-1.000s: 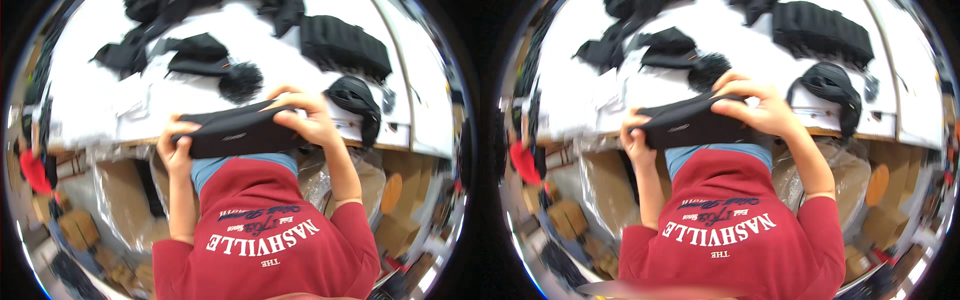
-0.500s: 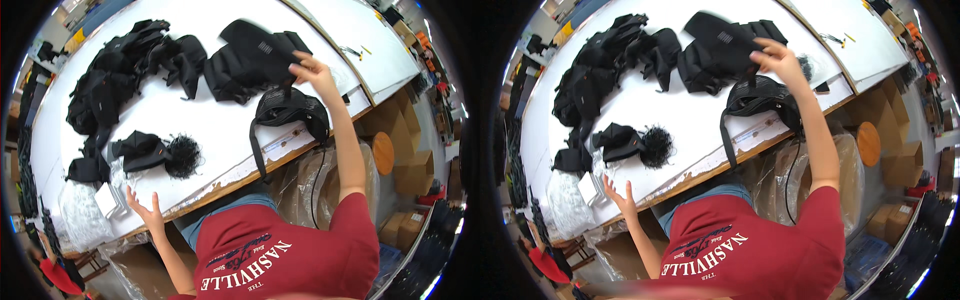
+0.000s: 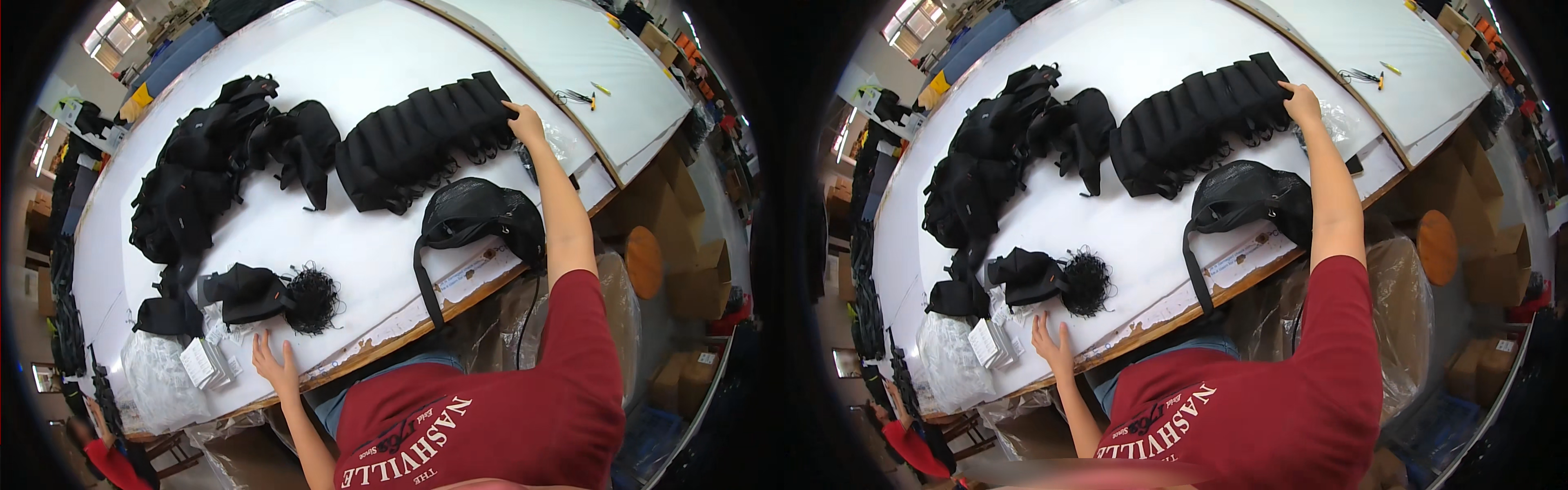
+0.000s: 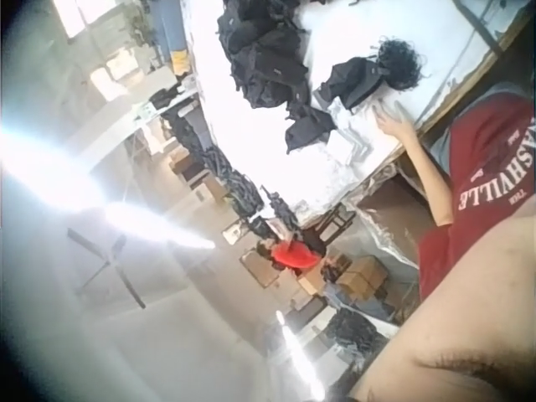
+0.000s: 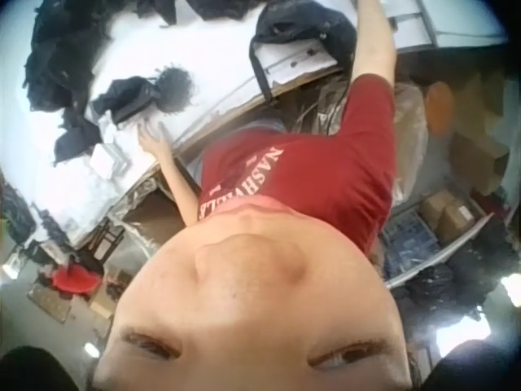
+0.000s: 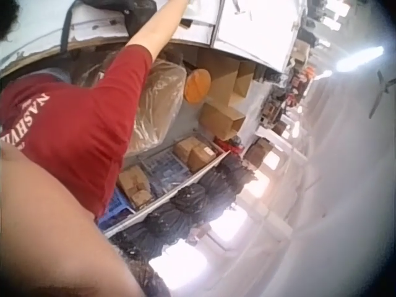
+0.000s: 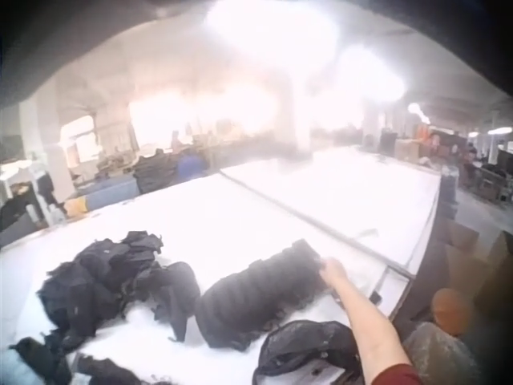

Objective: Placing tags inside small black drawstring pouches and organizing them on a workbench.

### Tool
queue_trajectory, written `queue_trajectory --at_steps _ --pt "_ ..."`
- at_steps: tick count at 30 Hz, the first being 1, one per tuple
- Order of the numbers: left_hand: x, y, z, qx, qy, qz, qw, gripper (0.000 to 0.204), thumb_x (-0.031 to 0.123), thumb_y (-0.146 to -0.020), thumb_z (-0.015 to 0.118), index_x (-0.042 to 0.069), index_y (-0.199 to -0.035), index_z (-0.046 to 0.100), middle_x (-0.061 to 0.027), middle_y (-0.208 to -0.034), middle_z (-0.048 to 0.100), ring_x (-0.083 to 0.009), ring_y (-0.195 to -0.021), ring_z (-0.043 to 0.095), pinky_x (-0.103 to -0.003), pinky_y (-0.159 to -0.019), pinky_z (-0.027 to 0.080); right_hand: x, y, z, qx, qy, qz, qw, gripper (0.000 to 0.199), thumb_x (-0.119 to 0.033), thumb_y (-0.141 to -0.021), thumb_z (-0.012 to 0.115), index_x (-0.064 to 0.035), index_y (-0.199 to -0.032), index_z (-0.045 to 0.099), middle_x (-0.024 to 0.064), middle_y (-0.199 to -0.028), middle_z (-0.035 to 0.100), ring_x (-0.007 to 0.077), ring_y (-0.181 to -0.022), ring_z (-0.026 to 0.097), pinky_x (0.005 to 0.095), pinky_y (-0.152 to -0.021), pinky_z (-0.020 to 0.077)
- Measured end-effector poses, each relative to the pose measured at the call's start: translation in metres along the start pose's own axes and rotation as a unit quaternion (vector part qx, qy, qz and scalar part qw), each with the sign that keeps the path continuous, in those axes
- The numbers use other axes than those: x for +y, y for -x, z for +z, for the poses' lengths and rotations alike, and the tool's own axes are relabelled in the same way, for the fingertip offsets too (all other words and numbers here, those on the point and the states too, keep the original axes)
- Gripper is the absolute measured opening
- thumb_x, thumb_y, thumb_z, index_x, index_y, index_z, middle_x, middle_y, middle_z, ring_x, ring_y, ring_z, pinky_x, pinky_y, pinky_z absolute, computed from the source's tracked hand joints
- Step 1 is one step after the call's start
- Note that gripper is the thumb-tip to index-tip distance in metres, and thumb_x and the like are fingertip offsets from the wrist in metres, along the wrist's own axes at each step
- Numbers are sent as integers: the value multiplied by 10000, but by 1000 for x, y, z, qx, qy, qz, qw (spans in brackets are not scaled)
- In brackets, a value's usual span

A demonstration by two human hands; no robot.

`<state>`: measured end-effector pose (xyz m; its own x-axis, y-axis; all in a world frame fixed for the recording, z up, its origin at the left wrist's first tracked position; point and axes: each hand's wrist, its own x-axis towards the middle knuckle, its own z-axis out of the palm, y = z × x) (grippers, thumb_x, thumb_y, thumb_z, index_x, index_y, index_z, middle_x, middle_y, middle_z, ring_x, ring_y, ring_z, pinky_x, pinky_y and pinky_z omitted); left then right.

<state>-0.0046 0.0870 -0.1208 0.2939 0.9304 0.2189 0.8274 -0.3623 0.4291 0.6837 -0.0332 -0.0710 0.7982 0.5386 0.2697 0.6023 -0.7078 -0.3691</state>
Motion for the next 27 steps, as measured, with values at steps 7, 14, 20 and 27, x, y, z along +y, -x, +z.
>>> queue_trajectory --at_steps 7,14,20,27 --pt "23 2 3 111 47 25 992 401 187 -792 668 28 -1146 570 -133 -1205 538 -322 -1141 452 -433 -993 284 -9 -5 16 19 25 -59 998 659 -31 -661 482 -309 -1255 545 195 -1125 543 344 -1054 549 408 -929 441" --pt "70 -27 21 -14 48 72 996 321 210 -769 690 59 -1037 597 -90 -975 580 -278 -948 511 -380 -832 366 -42 20 -40 94 -20 -232 968 502 -228 -819 639 -209 -1304 510 112 -1177 549 252 -895 582 353 -794 478" --pt "68 -20 -3 77 151 16 985 97 143 -808 660 94 -878 706 -27 -803 652 -210 -771 547 -309 -759 378 -178 170 -84 7 -209 -250 945 300 -123 -880 580 -164 -1175 618 -4 -1032 615 70 -723 509 203 -594 401" --pt "84 -20 -60 142 234 -7 962 92 123 -847 638 64 -891 694 -26 -788 663 -174 -753 573 -287 -707 436 -246 293 -44 -328 -509 -83 792 186 -93 -904 532 -28 -1005 674 25 -755 639 30 -608 487 171 -559 384"
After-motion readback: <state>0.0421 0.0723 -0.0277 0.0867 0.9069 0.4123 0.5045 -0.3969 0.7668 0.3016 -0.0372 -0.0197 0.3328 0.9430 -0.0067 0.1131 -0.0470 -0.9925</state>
